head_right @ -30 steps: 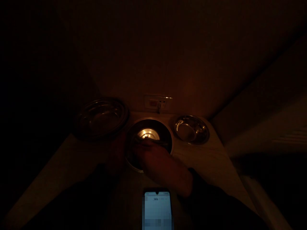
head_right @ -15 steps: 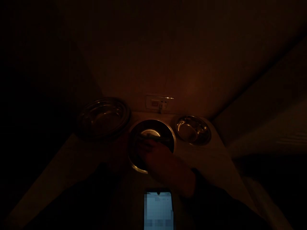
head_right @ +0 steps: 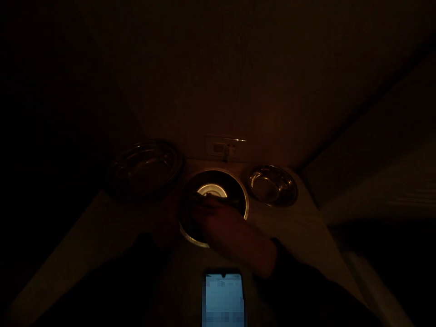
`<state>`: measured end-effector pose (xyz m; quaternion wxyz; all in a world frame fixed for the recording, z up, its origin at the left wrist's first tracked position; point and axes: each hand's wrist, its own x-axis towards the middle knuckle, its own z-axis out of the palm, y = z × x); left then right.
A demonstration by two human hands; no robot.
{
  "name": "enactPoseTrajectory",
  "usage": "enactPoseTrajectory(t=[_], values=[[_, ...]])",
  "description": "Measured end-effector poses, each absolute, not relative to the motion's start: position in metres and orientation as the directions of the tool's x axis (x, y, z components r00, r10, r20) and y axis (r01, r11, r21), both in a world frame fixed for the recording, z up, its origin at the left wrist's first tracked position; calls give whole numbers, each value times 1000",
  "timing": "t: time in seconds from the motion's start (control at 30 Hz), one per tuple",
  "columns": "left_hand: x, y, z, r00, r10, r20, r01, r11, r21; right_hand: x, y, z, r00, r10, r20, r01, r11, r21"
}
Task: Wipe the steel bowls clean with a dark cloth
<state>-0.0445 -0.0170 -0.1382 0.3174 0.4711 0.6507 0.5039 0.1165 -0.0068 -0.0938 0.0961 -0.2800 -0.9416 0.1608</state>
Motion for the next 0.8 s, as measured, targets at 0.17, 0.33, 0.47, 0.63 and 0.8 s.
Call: enactPoseTrajectory(t=[0.17,0.33,0.47,0.63,0.8], values=[[-40,-16,-135,-281,956,86,297,1,955,123,5,-101,-739,650,177,626,760,-176],[-44,-18,-144,-271,960,76,319,15,948,117,1,-96,-651,718,245,580,679,-450],[-53,-19,-159,-259,959,116,373,-11,928,109,-11,-88,-680,716,154,464,584,-666],[-50,-23,-147,-280,952,123,356,-16,934,125,-15,-65,-832,550,-75,482,648,-589],[-38,-25,-123,-287,958,-5,190,62,980,132,-14,-60,-847,504,-165,506,673,-540]])
